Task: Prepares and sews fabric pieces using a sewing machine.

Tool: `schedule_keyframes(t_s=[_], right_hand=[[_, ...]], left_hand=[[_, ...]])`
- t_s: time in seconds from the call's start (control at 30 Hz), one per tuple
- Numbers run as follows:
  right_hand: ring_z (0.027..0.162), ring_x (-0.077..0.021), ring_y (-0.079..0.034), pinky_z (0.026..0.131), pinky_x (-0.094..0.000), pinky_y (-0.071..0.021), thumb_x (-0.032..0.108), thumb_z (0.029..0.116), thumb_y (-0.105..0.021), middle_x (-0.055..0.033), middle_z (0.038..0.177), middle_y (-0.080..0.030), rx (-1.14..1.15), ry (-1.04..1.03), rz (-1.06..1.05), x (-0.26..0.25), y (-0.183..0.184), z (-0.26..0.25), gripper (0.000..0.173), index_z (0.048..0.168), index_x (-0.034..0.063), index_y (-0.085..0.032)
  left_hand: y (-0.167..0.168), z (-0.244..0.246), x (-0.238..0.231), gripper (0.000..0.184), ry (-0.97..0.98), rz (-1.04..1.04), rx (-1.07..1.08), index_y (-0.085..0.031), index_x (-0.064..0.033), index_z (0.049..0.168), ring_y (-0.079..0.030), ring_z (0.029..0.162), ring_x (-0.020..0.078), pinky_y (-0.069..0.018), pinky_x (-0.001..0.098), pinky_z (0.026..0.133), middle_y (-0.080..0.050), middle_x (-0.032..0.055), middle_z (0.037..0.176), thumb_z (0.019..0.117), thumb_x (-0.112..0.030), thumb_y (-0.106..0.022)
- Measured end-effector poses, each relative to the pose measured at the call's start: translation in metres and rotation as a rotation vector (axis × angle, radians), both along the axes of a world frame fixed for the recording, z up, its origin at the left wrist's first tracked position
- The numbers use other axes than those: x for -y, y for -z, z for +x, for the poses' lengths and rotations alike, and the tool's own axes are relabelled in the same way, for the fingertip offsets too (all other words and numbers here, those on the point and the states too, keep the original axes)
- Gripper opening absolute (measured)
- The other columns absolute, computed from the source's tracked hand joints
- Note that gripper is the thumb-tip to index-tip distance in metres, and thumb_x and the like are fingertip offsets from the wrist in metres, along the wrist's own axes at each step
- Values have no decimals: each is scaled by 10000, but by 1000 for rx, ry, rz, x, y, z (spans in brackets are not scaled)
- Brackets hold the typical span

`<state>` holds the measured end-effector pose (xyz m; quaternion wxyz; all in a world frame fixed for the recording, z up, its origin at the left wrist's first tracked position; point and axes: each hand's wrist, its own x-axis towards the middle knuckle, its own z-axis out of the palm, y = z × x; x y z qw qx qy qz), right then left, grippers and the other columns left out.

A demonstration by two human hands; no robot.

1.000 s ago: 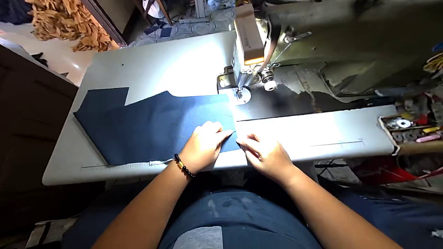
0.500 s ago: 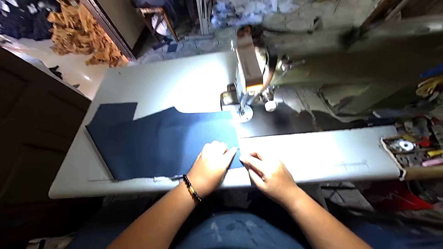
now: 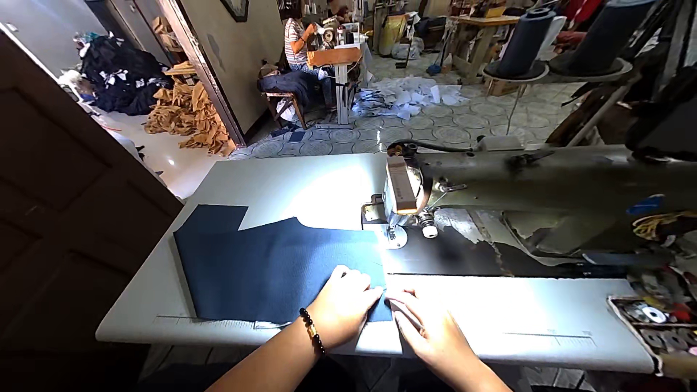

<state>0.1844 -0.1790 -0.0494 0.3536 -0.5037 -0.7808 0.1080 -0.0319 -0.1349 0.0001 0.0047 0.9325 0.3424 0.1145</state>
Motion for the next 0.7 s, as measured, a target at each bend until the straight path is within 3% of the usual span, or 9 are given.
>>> schedule_keyframes(t_s=[0.07,0.13,0.23,0.37,0.4,0.47,0.57,0.63,0.7], right_hand=[[1328,-265,-587,1036,-556,-489,365,973,-528,-64,1430,-631,60,-116,-56,-2,-11,-1,482,1379,147,-668],[1446,-284,-474,1140,-499,-420,514,1001,-496,-127,1572,-485,221,-212,-58,-5,-15,-5,692,1503,38,-514],[1445,-272,-477,1147,-454,-419,641,992,-422,-153,1581,-465,352,-181,-59,-2,-9,-3,834,1511,-8,-481],[1370,-293,-552,1059,-570,-467,683,945,-477,-103,1514,-555,452,-90,-114,-9,-17,17,773,1472,126,-575],[1392,-306,-530,1080,-619,-427,697,933,-488,-83,1517,-555,484,-55,-143,-16,-23,22,760,1471,167,-581],[1537,-319,-317,1172,-708,-241,665,959,-486,-61,1652,-375,565,11,-344,-37,-40,33,798,1578,165,-435],[1597,-300,-101,1231,-667,-74,601,1035,-427,-40,1729,-161,607,98,-587,-85,-62,49,795,1658,159,-205],[1570,-334,-205,1238,-620,-127,570,1048,-441,-82,1677,-313,430,132,-518,-110,-67,57,695,1579,123,-411],[1364,-415,-504,1149,-569,-356,370,1014,-572,-224,1391,-605,113,126,-191,-127,-47,59,460,1240,-13,-691]], left_hand=[[2,-1,-2,266,12,8,49,-767,-149,1136,-690,1016,250,-466,550,1009,-717,66,985,935,-114,-596],[8,-2,-2,244,-2,-7,126,-775,-162,1096,-649,1209,279,-385,701,1052,-723,40,1173,925,-109,-608],[11,-9,-3,394,-34,-294,169,-715,-182,1291,-370,1516,258,-114,787,1143,-541,-33,1537,982,-88,-490],[15,-10,-6,409,-41,-345,206,-702,-200,1312,-373,1515,227,-104,776,1156,-544,-54,1532,999,-106,-457],[13,-9,-10,414,-45,-365,193,-691,-204,1325,-359,1521,223,-100,766,1164,-537,-55,1538,1003,-110,-449],[8,-4,-25,443,-69,-405,155,-672,-223,1349,-318,1538,200,-67,747,1181,-524,-64,1545,1001,-121,-417],[1,8,-58,447,-110,-453,133,-669,-230,1355,-296,1545,186,-33,731,1198,-521,-56,1545,1018,-126,-393],[-4,14,-79,424,-119,-471,135,-679,-211,1339,-311,1538,203,-36,728,1196,-522,-30,1543,1031,-124,-402],[-7,17,-92,407,-107,-492,137,-689,-198,1322,-336,1521,216,-48,735,1185,-531,-10,1529,1033,-121,-413]])
